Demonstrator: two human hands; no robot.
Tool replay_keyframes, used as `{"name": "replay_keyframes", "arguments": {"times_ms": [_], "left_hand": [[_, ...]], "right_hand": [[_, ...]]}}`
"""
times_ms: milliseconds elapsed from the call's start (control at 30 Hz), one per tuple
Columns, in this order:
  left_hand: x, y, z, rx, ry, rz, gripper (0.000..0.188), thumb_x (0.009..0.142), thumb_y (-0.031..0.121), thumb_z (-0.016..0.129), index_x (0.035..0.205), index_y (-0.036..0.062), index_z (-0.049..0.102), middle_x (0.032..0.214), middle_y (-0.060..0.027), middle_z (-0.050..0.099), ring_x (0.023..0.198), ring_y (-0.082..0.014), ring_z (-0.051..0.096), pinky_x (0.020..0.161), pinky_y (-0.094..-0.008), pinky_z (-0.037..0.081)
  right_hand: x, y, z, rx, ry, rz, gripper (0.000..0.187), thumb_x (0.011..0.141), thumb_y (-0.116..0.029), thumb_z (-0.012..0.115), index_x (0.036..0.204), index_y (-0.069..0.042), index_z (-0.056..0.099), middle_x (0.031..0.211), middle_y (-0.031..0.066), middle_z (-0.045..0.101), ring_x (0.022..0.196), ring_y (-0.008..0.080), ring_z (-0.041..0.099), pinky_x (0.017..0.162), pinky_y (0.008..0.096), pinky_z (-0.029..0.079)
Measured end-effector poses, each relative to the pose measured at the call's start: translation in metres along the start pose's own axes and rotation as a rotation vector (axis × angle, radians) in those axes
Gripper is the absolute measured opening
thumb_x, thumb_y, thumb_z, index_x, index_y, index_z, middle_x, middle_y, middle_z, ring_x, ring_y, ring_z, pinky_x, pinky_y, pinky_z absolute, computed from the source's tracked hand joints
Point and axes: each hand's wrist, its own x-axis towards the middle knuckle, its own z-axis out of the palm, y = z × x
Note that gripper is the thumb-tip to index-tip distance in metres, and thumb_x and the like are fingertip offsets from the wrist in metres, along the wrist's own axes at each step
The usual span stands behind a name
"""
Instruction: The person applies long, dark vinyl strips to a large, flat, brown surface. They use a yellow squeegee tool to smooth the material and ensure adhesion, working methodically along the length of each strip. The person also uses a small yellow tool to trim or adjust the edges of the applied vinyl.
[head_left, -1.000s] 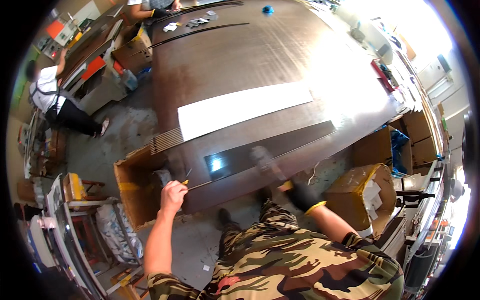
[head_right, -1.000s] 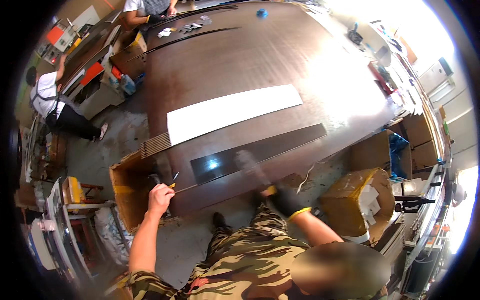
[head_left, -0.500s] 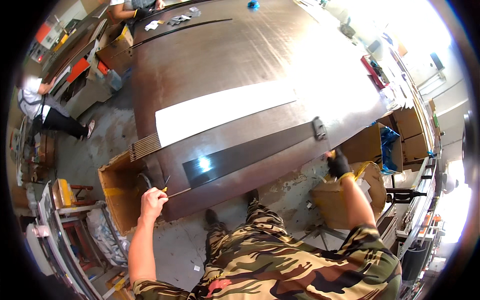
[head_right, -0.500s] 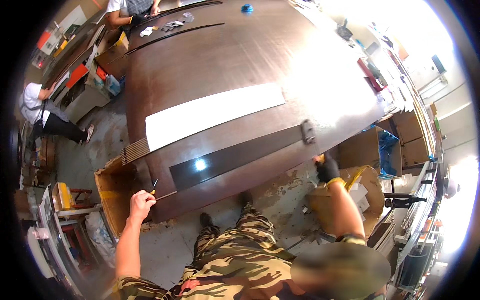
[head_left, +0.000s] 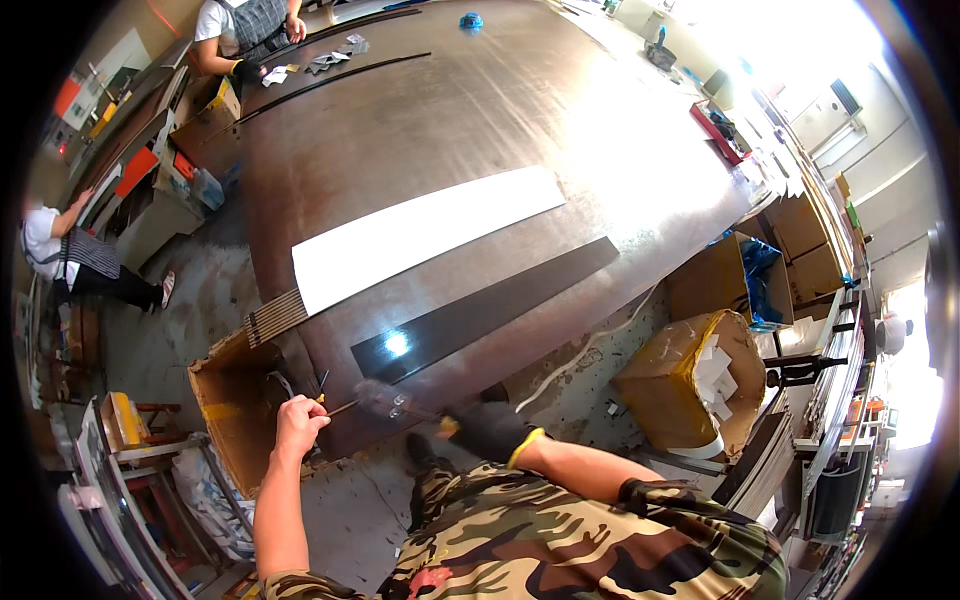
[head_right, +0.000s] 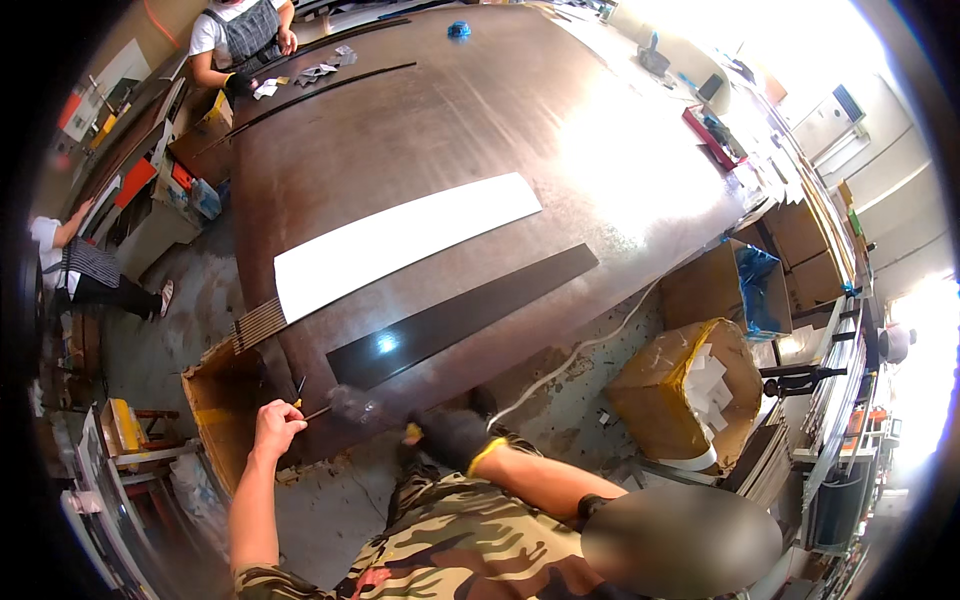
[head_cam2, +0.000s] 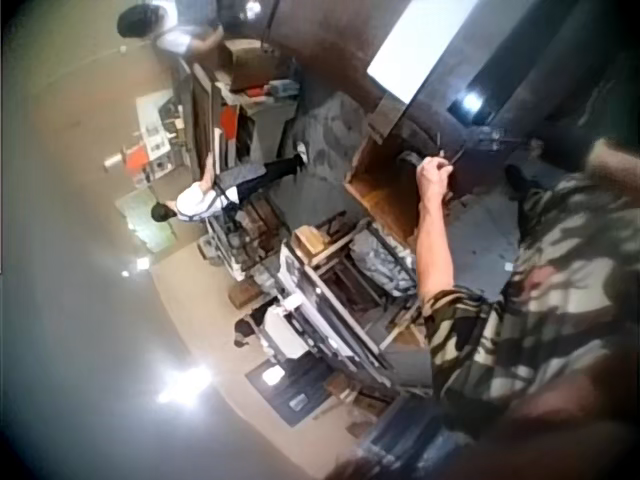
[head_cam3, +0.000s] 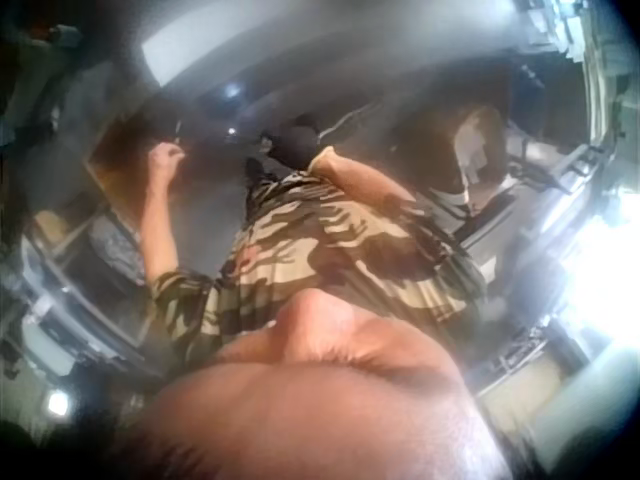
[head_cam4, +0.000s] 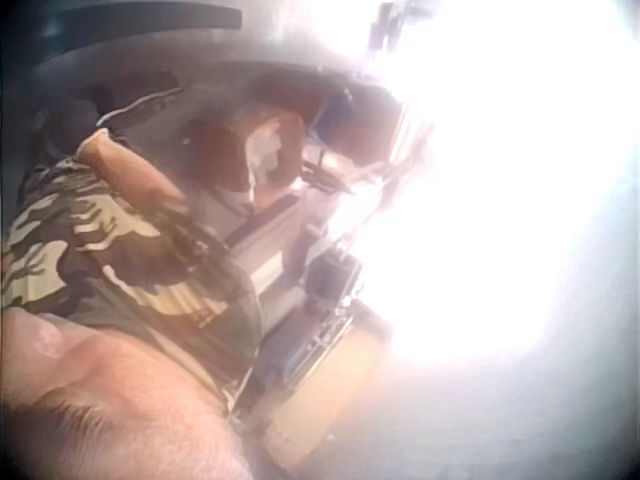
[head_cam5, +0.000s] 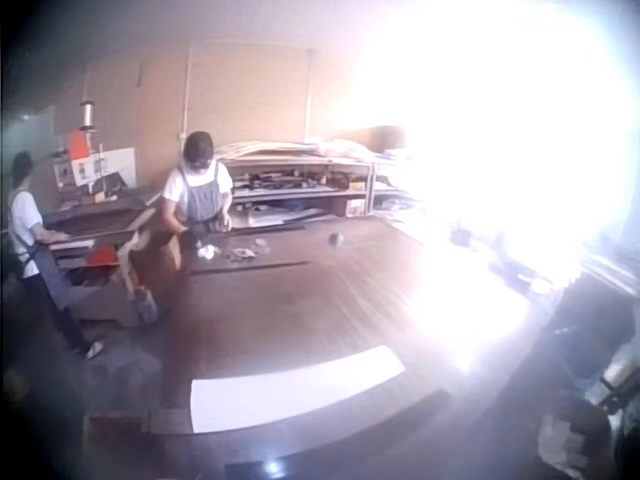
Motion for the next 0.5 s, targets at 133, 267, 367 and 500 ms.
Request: {"name": "replay_keyframes", "arguments": {"times_ms": [133, 267, 367, 500], "left_hand": [[0.0, -0.004, 0.0, -0.015, -0.006, -0.018, 0.015, 0.064, 0.002, 0.08, 0.076, 0.0011, 0.073, 0.076, -0.0127, 0.064, 0.072, -0.0269, 0.065, 0.068, -0.0374, 0.052], [0.005, 0.001, -0.002, 0.004, -0.039, -0.067, 0.017, 0.063, 0.004, 0.083, 0.077, 0.0015, 0.073, 0.076, -0.0119, 0.065, 0.074, -0.0266, 0.066, 0.069, -0.0375, 0.053], [0.009, -0.002, -0.001, 0.028, -0.047, -0.084, 0.018, 0.062, 0.005, 0.084, 0.077, 0.0022, 0.074, 0.078, -0.0117, 0.067, 0.075, -0.0265, 0.067, 0.071, -0.0376, 0.053], [0.006, -0.001, -0.002, 0.089, -0.07, -0.103, 0.019, 0.061, 0.008, 0.086, 0.077, 0.0042, 0.075, 0.081, -0.0117, 0.069, 0.078, -0.028, 0.068, 0.075, -0.0385, 0.054]], "right_hand": [[-0.04, 0.121, -0.081, -0.031, 0.213, 0.366, 0.039, 0.092, -0.032, 0.065, 0.121, -0.006, 0.058, 0.103, 0.0223, 0.07, 0.096, 0.041, 0.066, 0.081, 0.0464, 0.052], [-0.072, 0.29, -0.176, 0.145, 0.681, 0.658, 0.028, 0.095, -0.032, 0.065, 0.098, -0.006, 0.056, 0.07, 0.0125, 0.062, 0.051, 0.0268, 0.058, 0.045, 0.0401, 0.045], [-0.075, 0.324, -0.212, 0.122, 0.742, 0.756, 0.03, 0.094, -0.032, 0.067, 0.09, -0.006, 0.054, 0.062, 0.0094, 0.057, 0.041, 0.0226, 0.054, 0.037, 0.0391, 0.041], [-0.049, 0.181, -0.106, -0.011, 0.488, 0.555, 0.035, 0.09, -0.03, 0.07, 0.111, -0.005, 0.056, 0.082, 0.0195, 0.066, 0.073, 0.0394, 0.065, 0.064, 0.0475, 0.051]]}}
